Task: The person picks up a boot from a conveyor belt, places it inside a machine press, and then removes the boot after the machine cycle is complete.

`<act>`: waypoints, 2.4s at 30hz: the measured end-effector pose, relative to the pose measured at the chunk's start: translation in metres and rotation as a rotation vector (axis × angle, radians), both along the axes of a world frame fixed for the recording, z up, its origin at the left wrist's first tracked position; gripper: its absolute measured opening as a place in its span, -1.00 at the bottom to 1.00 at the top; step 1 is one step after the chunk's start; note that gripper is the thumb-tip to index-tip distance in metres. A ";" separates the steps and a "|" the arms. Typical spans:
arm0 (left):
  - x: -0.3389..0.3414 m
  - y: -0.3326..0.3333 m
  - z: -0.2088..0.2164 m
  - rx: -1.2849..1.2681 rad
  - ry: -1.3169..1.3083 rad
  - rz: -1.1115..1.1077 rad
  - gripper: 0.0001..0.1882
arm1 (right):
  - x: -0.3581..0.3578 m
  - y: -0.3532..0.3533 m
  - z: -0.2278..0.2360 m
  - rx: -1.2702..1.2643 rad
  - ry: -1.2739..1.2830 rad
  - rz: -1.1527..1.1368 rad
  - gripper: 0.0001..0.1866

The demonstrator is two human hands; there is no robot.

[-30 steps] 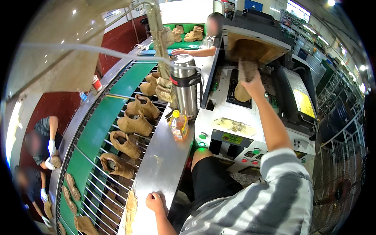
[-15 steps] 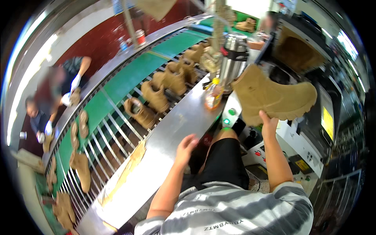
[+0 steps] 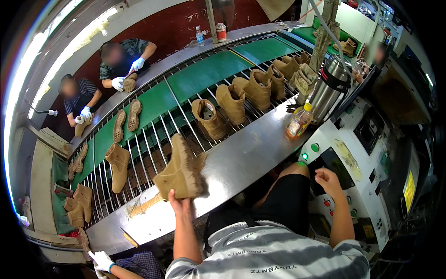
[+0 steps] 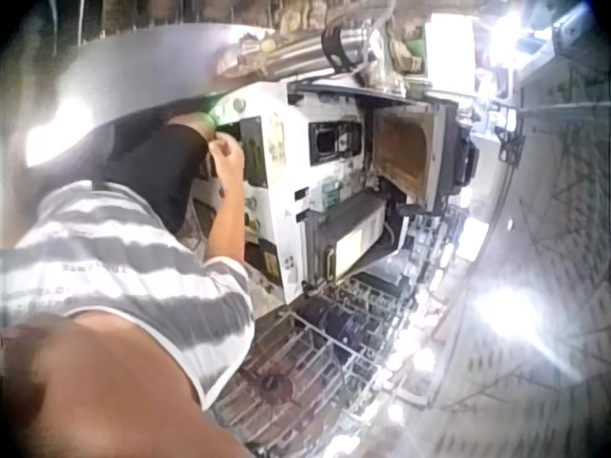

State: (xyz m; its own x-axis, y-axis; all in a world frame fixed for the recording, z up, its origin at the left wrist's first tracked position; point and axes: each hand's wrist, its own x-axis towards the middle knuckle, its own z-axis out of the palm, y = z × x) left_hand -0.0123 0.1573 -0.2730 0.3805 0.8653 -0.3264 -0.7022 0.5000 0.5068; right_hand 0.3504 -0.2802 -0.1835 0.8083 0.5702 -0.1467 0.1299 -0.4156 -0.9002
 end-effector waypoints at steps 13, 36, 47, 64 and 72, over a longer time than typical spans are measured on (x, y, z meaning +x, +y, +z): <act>0.124 0.173 -0.033 0.538 0.734 0.155 -0.52 | -0.146 -0.124 -0.249 -0.843 0.130 -0.173 -0.60; 0.055 -0.059 -0.042 0.738 0.918 -0.022 -0.89 | -0.162 -0.162 -0.305 -0.781 -0.048 -0.242 -0.68; -0.020 -0.107 0.232 1.573 0.110 0.417 -0.82 | -0.160 -0.160 -0.324 -0.889 -0.036 -0.316 -0.67; -0.479 -0.028 0.131 0.935 -0.540 0.130 -0.79 | -0.170 -0.176 -0.351 -0.964 -0.049 -0.363 -0.64; -0.497 0.036 0.145 0.737 -0.686 -0.131 -0.79 | -0.172 -0.169 -0.328 -0.981 0.110 -0.414 -0.56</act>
